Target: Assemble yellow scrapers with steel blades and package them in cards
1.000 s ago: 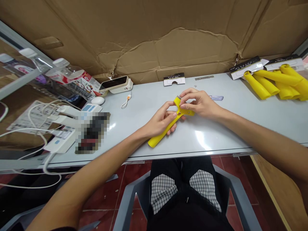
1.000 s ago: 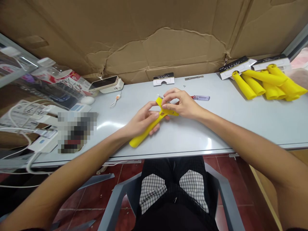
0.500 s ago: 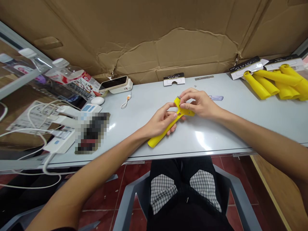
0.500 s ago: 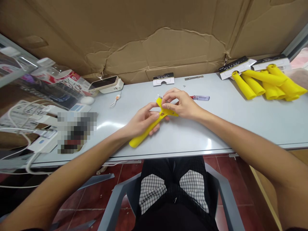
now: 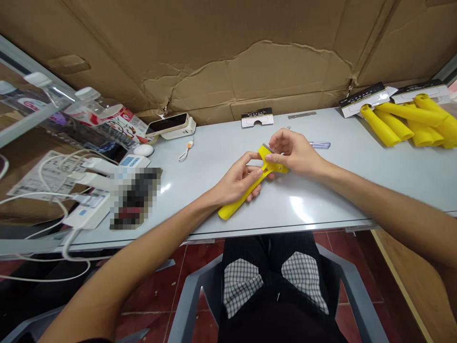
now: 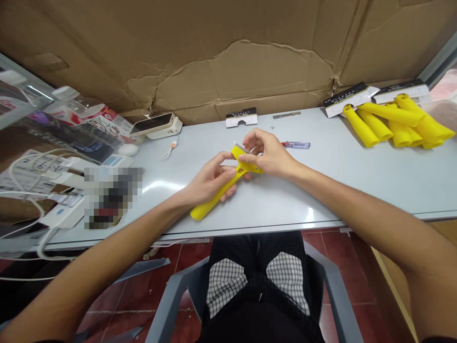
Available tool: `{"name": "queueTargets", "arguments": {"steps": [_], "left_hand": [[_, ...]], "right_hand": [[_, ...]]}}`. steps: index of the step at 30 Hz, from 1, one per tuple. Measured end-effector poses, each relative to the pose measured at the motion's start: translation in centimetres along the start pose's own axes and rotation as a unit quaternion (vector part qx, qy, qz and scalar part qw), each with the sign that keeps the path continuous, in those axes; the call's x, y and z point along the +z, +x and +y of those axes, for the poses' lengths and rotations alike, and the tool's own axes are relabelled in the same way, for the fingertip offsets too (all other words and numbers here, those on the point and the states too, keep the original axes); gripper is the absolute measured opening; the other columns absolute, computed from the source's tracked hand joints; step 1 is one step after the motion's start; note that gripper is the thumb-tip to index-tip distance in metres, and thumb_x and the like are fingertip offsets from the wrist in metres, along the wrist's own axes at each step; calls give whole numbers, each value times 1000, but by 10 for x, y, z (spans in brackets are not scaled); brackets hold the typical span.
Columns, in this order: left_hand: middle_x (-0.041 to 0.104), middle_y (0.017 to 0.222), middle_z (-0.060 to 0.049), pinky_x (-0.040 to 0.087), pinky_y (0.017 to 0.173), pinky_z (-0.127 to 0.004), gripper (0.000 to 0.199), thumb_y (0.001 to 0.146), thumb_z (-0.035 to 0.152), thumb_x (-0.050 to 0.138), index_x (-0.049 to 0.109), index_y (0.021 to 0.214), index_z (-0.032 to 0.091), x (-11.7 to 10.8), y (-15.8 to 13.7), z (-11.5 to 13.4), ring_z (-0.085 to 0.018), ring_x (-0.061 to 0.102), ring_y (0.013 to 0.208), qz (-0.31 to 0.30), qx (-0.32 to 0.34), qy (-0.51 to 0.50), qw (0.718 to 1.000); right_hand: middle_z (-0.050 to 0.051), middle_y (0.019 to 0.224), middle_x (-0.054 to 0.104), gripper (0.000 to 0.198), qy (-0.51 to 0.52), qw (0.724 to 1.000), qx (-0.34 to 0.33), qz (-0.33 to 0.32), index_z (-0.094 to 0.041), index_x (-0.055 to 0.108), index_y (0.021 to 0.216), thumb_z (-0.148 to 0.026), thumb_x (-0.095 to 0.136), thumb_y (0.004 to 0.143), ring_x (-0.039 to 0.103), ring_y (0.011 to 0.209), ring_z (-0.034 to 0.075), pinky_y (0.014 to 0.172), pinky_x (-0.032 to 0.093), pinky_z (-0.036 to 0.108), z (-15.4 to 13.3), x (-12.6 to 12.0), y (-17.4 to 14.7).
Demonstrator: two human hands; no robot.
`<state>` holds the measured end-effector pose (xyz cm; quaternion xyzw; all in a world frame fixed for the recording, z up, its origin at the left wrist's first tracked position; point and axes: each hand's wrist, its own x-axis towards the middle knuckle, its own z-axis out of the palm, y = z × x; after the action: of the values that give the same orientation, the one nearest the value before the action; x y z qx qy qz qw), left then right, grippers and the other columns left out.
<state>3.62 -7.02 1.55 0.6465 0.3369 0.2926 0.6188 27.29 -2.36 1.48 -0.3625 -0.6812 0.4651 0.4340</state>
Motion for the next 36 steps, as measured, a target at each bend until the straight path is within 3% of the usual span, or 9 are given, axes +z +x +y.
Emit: {"name": "queueTargets", "arguments": {"steps": [4,7,10,12,14,19,28,36], "left_hand": [[84,117,-11,50,44,-22,34,114,45,66,46,134,26,-2,0,1,-8,63,54,9,-9,-23,1000],[84,120,-12,49,44,-23,33,115,43,66,46,135,26,-2,0,1,-7,61,52,25,-6,-23,999],[84,122,-12,47,44,-23,29,116,39,63,46,135,26,-1,0,1,-7,59,52,42,-10,-20,999],[84,125,-12,46,44,-22,25,116,35,61,46,135,26,0,0,2,-7,58,52,58,-14,-27,998],[83,127,-13,47,45,-23,23,117,32,59,46,134,26,0,1,3,-7,58,54,81,-16,-39,996],[82,127,-12,49,48,-24,23,116,29,59,46,135,26,-1,3,2,-8,60,57,135,-28,-65,988],[81,126,-12,48,49,-25,18,118,28,54,46,135,27,0,5,1,-9,60,58,140,-36,-53,988],[81,121,-10,48,50,-26,21,117,28,57,45,134,28,0,6,0,-9,60,58,162,-37,-47,985]], "right_hand": [[6,105,80,48,-28,999,11,-18,-27,67,97,-60,97,81,74,87,24,75,61,42,-8,-9,3],[10,101,81,39,-178,983,-37,2,-26,71,92,-64,79,97,74,87,28,80,61,47,-19,-37,8],[15,113,84,27,-434,898,-57,-32,-24,79,100,-51,78,97,76,108,38,97,57,55,-24,-78,14],[18,126,83,35,-526,848,-7,-61,-22,84,116,-50,81,95,74,118,43,100,57,56,-22,-104,18],[17,126,82,46,-561,823,35,-87,-23,84,128,-54,81,94,74,119,42,95,58,54,-17,-123,22],[10,104,85,43,-536,830,72,-136,-31,87,131,-47,84,91,78,95,33,76,59,46,-5,-134,26],[7,96,87,29,-532,830,50,-161,-33,93,114,-44,78,92,75,84,28,75,58,42,-4,-126,27],[5,94,84,26,-430,888,-28,-160,-32,92,112,-46,79,93,75,85,28,84,56,44,-36,-95,14]]}}
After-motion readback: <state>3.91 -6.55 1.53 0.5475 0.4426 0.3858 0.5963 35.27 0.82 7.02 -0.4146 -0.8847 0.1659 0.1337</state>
